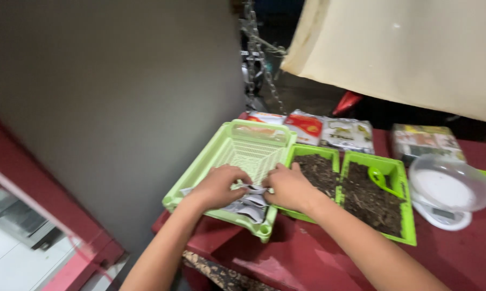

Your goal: Filling and weighing individual tea bags with loose tea leaves

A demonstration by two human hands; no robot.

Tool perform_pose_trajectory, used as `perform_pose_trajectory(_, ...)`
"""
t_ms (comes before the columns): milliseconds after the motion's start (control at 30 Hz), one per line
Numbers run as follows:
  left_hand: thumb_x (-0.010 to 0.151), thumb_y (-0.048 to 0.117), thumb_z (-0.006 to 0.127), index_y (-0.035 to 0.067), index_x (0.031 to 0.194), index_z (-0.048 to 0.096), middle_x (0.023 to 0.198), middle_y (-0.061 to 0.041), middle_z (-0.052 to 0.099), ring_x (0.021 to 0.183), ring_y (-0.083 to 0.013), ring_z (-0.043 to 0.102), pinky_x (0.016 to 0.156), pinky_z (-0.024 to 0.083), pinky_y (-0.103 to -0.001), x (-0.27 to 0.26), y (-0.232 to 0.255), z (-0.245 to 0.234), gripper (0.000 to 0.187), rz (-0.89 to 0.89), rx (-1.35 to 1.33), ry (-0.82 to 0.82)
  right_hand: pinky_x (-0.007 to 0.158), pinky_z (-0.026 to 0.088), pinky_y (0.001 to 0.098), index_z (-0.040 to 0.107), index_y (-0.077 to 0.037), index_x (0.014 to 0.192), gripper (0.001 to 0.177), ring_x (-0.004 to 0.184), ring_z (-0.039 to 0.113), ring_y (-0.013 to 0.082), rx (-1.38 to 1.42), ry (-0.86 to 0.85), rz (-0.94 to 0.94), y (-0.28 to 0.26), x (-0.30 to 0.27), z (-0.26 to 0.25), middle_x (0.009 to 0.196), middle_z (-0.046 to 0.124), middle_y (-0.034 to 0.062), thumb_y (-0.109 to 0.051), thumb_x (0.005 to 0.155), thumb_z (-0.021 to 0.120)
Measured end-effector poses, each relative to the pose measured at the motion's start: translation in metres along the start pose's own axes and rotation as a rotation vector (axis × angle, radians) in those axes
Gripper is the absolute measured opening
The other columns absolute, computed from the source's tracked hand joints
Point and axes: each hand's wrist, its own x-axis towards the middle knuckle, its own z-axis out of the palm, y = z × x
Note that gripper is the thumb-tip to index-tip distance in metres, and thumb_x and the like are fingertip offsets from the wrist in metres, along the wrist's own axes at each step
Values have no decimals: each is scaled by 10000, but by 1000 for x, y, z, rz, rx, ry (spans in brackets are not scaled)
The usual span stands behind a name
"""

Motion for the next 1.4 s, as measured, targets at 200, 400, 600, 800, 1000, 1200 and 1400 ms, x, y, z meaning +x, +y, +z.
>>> perform_pose_trajectory(200,807,305,721,214,946,744,995,-25,758,1030,-274,708,892,545,-472,24,18,1,168,106,-2,-55,896,443,556,770,-164,1011,303,1102,608,323,43,46,-58,-2,-24,-25,1044,717,89,-396,855,652)
perform_pose_trajectory(400,796,428,737,295,792,679,989,149,723,1087,-165,656,927,497,-429,63,87,-1,145,223,172,-135,869,434,538,743,-131,897,326,1055,581,282,14,186,-37,24,-81,-42,988,662,64,-427,839,619)
perform_pose_trajectory(600,803,332,760,290,994,766,1052,107,777,1045,-198,688,835,421,-455,87,210,31,196,545,-71,-69,735,373,477,608,-91,802,199,827,524,286,130,384,28,92,-223,-78,791,566,68,-259,907,633)
perform_pose_trajectory(800,836,316,686,134,1001,735,1056,-110,725,1059,-378,678,880,478,-542,108,333,74,250,843,-219,-85,885,505,573,772,-76,995,219,1035,656,447,31,548,597,199,-367,-64,971,726,197,-129,784,749)
perform_pose_trajectory(1000,817,322,689,231,921,698,977,2,676,1050,-296,667,878,456,-531,155,425,158,138,818,-493,42,984,454,545,754,-244,1160,449,1222,536,330,-181,297,1112,257,-449,-34,1246,648,19,-293,723,843)
perform_pose_trajectory(1200,855,270,677,266,1063,646,1107,32,631,1154,-270,625,952,448,-507,181,467,258,210,649,-630,159,935,413,566,760,-284,992,171,1163,547,271,-98,483,1121,282,-471,-5,1140,676,-54,-277,822,766)
perform_pose_trajectory(1400,899,253,647,203,1163,602,1135,-6,564,1167,-252,573,920,432,-457,164,458,285,273,766,-470,226,905,453,463,774,-313,909,89,1066,605,212,-40,654,1034,274,-476,-6,998,714,-87,-276,830,759)
